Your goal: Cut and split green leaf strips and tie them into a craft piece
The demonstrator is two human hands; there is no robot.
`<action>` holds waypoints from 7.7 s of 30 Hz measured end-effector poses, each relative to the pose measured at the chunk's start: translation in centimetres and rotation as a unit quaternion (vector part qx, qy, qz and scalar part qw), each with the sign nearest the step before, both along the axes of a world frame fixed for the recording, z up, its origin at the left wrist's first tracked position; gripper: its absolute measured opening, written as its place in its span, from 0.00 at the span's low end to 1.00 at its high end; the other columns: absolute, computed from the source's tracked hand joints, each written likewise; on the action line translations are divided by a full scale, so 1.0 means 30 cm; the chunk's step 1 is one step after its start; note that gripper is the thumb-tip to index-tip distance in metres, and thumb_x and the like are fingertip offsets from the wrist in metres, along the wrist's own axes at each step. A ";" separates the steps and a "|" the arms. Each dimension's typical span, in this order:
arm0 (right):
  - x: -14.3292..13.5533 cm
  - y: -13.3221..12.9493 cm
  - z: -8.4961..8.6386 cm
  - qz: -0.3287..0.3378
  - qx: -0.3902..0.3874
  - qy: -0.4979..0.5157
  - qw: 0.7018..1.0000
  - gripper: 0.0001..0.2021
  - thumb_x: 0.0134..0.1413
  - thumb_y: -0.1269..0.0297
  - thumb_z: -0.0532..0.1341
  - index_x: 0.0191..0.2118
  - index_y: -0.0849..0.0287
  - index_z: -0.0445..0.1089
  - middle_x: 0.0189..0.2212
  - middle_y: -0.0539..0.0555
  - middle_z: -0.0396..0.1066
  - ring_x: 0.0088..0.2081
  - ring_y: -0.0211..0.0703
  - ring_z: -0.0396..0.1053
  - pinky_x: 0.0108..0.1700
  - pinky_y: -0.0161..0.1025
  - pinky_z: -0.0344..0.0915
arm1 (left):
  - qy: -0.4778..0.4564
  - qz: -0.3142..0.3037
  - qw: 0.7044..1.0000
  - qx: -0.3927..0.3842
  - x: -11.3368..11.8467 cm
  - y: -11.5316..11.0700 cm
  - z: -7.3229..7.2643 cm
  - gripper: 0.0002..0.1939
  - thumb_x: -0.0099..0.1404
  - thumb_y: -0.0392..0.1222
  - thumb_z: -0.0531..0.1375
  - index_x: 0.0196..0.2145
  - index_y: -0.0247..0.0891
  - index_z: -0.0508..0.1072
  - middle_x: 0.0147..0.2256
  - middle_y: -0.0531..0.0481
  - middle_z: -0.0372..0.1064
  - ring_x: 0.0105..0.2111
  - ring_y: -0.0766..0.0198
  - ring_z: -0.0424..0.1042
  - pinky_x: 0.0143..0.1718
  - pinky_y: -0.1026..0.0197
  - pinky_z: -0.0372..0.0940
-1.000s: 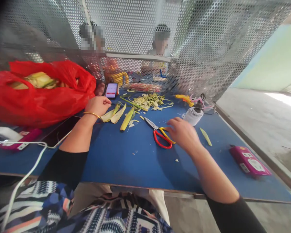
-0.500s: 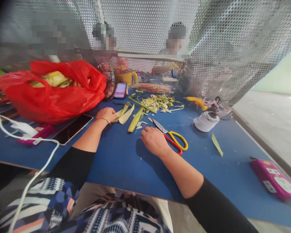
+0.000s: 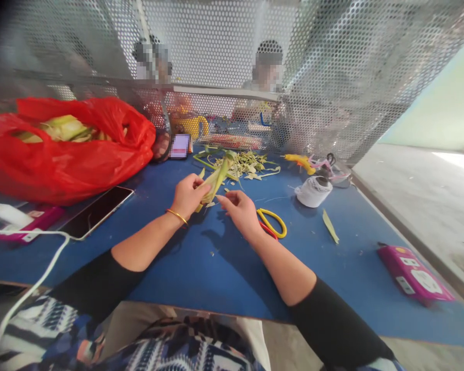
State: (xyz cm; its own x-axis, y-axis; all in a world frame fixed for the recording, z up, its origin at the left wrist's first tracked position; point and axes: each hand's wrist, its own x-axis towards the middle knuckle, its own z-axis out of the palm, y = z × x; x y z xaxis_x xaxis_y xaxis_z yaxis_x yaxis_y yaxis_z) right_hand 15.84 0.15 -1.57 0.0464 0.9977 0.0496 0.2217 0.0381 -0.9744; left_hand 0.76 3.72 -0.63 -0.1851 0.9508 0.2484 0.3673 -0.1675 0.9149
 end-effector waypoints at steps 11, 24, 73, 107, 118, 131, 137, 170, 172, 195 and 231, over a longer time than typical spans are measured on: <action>0.045 0.045 0.001 -0.088 0.001 0.167 0.982 0.15 0.33 0.56 0.70 0.27 0.58 0.68 0.20 0.47 0.69 0.22 0.37 0.65 0.22 0.34 0.60 | -0.028 -0.137 0.989 -0.058 0.071 -0.089 -0.003 0.16 0.52 0.30 0.67 0.17 0.41 0.64 0.17 0.57 0.61 0.21 0.66 0.61 0.28 0.62 0.55; 0.063 0.058 0.022 -0.091 0.022 0.137 0.986 0.14 0.32 0.56 0.70 0.25 0.58 0.68 0.18 0.45 0.68 0.21 0.34 0.64 0.23 0.33 0.61 | -0.114 -0.231 0.945 -0.202 0.066 -0.083 -0.016 0.06 0.53 0.32 0.68 0.24 0.40 0.76 0.23 0.49 0.74 0.20 0.62 0.70 0.25 0.60 0.64; 0.174 0.017 -0.011 -0.042 0.114 -0.222 0.967 0.11 0.56 0.58 0.57 0.25 0.56 0.65 0.18 0.47 0.65 0.23 0.38 0.60 0.30 0.36 0.54 | 0.201 -0.192 0.959 -0.056 0.036 -0.069 0.017 0.16 0.63 0.40 0.61 0.18 0.39 0.69 0.18 0.53 0.65 0.21 0.65 0.62 0.28 0.59 0.52; 0.260 0.029 0.059 0.001 0.123 -0.167 0.978 0.07 0.55 0.62 0.55 0.28 0.56 0.65 0.21 0.46 0.62 0.24 0.37 0.57 0.30 0.36 0.57 | -0.055 -0.281 0.913 -0.290 0.008 -0.063 0.063 0.15 0.65 0.45 0.59 0.23 0.36 0.76 0.17 0.54 0.57 0.13 0.76 0.46 0.18 0.63 0.39; 0.236 0.006 0.060 0.009 0.150 -0.258 0.954 0.11 0.56 0.62 0.55 0.36 0.58 0.74 0.23 0.48 0.69 0.26 0.38 0.62 0.31 0.36 0.55 | 0.023 -0.243 0.937 -0.250 0.012 -0.061 0.049 0.14 0.66 0.42 0.58 0.26 0.34 0.78 0.17 0.56 0.60 0.15 0.74 0.48 0.21 0.63 0.43; 0.238 -0.008 0.077 0.068 -0.025 -0.087 0.994 0.15 0.48 0.52 0.65 0.23 0.56 0.65 0.14 0.42 0.51 0.19 0.33 0.46 0.23 0.35 0.45 | 0.096 -0.267 0.946 -0.154 -0.001 -0.036 0.016 0.16 0.63 0.41 0.61 0.18 0.38 0.71 0.17 0.54 0.63 0.18 0.69 0.56 0.26 0.61 0.50; 0.264 0.020 0.089 -0.031 -0.048 0.196 0.979 0.21 0.45 0.55 0.70 0.23 0.54 0.55 0.15 0.38 0.41 0.16 0.28 0.37 0.17 0.30 0.40 | 0.078 -0.313 0.935 -0.145 0.001 -0.050 0.023 0.18 0.63 0.39 0.61 0.16 0.38 0.69 0.17 0.54 0.63 0.19 0.69 0.57 0.26 0.61 0.51; -0.071 -0.024 0.009 0.014 0.057 -0.165 0.985 0.11 0.43 0.60 0.68 0.27 0.56 0.65 0.21 0.45 0.68 0.23 0.36 0.63 0.26 0.34 0.58 | -0.352 -0.070 0.909 -0.212 0.034 -0.040 0.010 0.06 0.51 0.29 0.65 0.22 0.37 0.71 0.20 0.55 0.70 0.20 0.68 0.69 0.26 0.64 0.67; -0.055 -0.016 0.006 0.007 0.032 -0.100 0.994 0.10 0.46 0.59 0.65 0.25 0.56 0.64 0.18 0.44 0.64 0.20 0.35 0.61 0.24 0.33 0.58 | -0.351 -0.067 0.907 -0.221 0.034 -0.048 0.021 0.08 0.52 0.31 0.65 0.21 0.37 0.69 0.20 0.55 0.70 0.20 0.68 0.69 0.25 0.64 0.67; 0.017 0.027 0.064 -0.051 -0.065 0.033 0.996 0.13 0.55 0.70 0.56 0.20 0.57 0.65 0.13 0.48 0.69 0.15 0.36 0.66 0.16 0.30 0.57 | 0.113 0.049 0.990 -0.075 -0.122 0.092 0.010 0.06 0.57 0.36 0.60 0.27 0.36 0.78 0.25 0.50 0.74 0.30 0.61 0.72 0.32 0.62 0.62; 0.001 -0.007 0.058 0.103 -0.065 0.090 0.988 0.14 0.36 0.57 0.71 0.24 0.58 0.68 0.18 0.46 0.70 0.18 0.34 0.68 0.20 0.30 0.61 | -0.213 -0.113 0.954 -0.179 0.015 -0.025 0.005 0.08 0.55 0.41 0.68 0.24 0.36 0.74 0.22 0.50 0.70 0.19 0.69 0.65 0.21 0.65 0.55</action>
State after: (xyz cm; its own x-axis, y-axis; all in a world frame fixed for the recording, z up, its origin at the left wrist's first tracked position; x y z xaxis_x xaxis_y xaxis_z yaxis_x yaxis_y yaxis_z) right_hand 15.85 -0.07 0.18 -0.1628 0.9842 -0.0692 0.0446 -0.0627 -0.9970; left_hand 1.21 2.97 -0.48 0.0222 0.9882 -0.1512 -0.0597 0.1523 0.9865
